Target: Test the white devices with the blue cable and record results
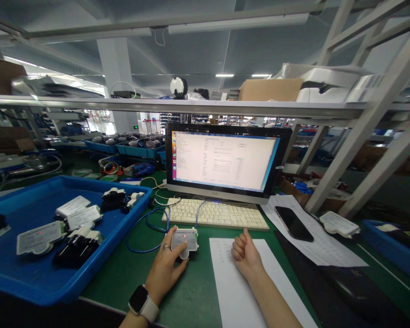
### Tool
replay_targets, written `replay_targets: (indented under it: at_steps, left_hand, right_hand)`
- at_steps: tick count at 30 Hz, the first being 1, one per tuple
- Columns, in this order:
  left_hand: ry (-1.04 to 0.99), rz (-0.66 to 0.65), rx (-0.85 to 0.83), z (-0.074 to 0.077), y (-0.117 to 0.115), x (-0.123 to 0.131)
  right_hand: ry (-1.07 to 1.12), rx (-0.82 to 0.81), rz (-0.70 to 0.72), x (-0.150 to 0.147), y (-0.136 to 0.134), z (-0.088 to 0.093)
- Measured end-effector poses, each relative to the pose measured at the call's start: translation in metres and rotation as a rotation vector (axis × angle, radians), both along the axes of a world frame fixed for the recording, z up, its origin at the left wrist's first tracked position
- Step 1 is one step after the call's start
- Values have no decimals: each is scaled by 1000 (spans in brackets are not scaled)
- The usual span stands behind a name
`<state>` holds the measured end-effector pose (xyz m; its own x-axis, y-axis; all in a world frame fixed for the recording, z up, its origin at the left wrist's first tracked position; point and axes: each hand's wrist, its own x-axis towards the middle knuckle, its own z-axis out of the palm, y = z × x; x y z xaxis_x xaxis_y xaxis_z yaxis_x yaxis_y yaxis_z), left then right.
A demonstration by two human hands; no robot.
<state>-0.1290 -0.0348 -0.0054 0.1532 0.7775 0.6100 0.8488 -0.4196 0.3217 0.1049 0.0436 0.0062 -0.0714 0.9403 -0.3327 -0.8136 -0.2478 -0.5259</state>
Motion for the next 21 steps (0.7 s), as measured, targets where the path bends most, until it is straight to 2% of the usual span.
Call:
replay_targets:
  at_steps: [15, 21]
  left_hand:
    - [3, -3, -14, 0, 0, 0]
    - [-11, -5, 2, 1, -1, 0]
  right_hand:
    - [30, -25, -8, -1, -1, 3]
    - [-17, 22, 12, 0, -1, 0]
